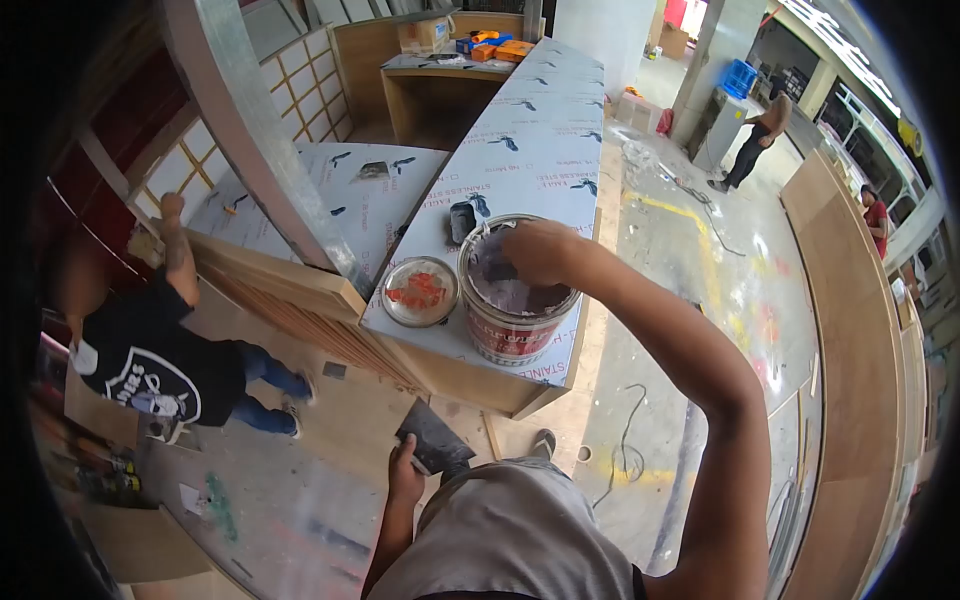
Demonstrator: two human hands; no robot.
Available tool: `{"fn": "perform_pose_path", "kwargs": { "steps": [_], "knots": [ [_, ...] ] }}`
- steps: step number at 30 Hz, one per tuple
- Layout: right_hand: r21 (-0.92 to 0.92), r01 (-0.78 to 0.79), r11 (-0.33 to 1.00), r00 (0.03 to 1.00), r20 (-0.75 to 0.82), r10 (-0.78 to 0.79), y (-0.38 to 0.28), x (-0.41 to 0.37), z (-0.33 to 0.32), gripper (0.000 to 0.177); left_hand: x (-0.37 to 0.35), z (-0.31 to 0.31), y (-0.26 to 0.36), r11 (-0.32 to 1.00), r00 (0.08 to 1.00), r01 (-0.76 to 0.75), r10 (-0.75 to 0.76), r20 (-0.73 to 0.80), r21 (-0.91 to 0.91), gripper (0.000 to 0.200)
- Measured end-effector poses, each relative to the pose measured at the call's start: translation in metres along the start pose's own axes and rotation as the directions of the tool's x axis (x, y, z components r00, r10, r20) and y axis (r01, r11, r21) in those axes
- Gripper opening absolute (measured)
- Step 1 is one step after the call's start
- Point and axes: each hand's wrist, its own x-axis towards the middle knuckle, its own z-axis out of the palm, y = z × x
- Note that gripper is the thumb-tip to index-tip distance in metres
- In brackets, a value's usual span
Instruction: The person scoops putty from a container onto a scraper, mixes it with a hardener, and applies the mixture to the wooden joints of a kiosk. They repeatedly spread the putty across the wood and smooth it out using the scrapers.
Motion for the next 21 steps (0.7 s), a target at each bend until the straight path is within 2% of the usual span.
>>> {"fn": "perform_pose_path", "kwargs": {
  "steps": [1,2,3,5,6,7,9,10,11,12,13,15,17,19,21],
  "knots": [
    [-0.152,0.102,0.983,0.99,0.114,-0.085,0.004,-0.001,-0.001,0.03,-0.005,0.017,0.021,0.931,0.988,0.124,-0.148,-0.042,-0.344,0.033],
    [-0.281,0.217,0.935,0.959,0.239,-0.151,0.006,-0.002,-0.001,0.03,-0.009,0.027,0.026,0.735,0.953,0.211,-0.3,-0.03,-0.645,0.037],
    [-0.24,0.229,0.943,0.964,0.194,-0.185,-0.009,0.01,0.001,0.03,-0.007,-0.017,0.031,0.778,0.956,0.192,-0.286,-0.065,-0.598,0.037],
    [-0.042,0.328,0.944,0.944,0.021,-0.328,0.011,-0.006,-0.009,0.03,-0.009,-0.014,0.0,0.906,0.988,0.082,-0.129,-0.087,-0.416,0.038],
    [0.1,0.278,0.955,0.96,-0.058,-0.273,0.004,-0.035,-0.033,0.028,-0.01,-0.001,0.0,0.898,0.987,0.085,-0.135,-0.088,-0.432,0.038],
    [0.096,0.282,0.955,0.959,-0.051,-0.278,0.002,-0.051,-0.047,0.028,-0.008,0.011,0.009,0.87,0.985,0.078,-0.144,-0.098,-0.487,0.037],
    [0.045,0.1,0.994,0.992,-0.076,-0.097,0.005,-0.069,-0.059,0.028,0.0,0.029,0.032,0.841,0.982,0.065,-0.151,-0.117,-0.538,0.037],
    [0.04,0.106,0.994,0.992,-0.075,-0.103,0.011,-0.076,-0.056,0.028,0.008,0.039,0.046,0.711,0.972,0.113,-0.222,-0.069,-0.695,0.037],
    [0.134,0.118,0.984,0.981,-0.167,-0.095,0.018,-0.082,-0.051,0.026,0.014,0.045,0.054,0.551,0.96,0.152,-0.279,-0.01,-0.82,0.037],
    [0.229,0.14,0.963,0.963,-0.256,-0.079,0.022,-0.086,-0.045,0.025,0.026,0.044,0.042,0.521,0.97,0.153,-0.241,0.028,-0.84,0.037],
    [0.225,0.152,0.962,0.962,-0.256,-0.092,0.023,-0.087,-0.04,0.025,0.029,0.049,0.051,0.519,0.971,0.141,-0.239,0.016,-0.843,0.037],
    [0.37,0.209,0.905,0.948,-0.303,-0.095,0.026,-0.084,-0.031,0.02,0.042,0.057,0.075,0.573,0.986,0.142,-0.155,0.063,-0.807,0.046],
    [0.39,0.295,0.872,0.928,-0.336,-0.164,0.035,-0.068,-0.01,0.019,0.045,0.065,0.104,0.588,0.989,0.132,-0.131,0.067,-0.798,0.046],
    [0.388,0.456,0.801,0.85,-0.458,-0.261,0.031,-0.057,0.002,0.018,0.048,0.068,0.121,0.66,0.992,0.125,-0.088,0.089,-0.74,0.045],
    [0.351,0.51,0.785,0.816,-0.487,-0.313,0.021,-0.048,0.002,0.016,0.048,0.072,0.131,0.67,0.994,0.103,-0.088,0.058,-0.735,0.042]
  ]
}}
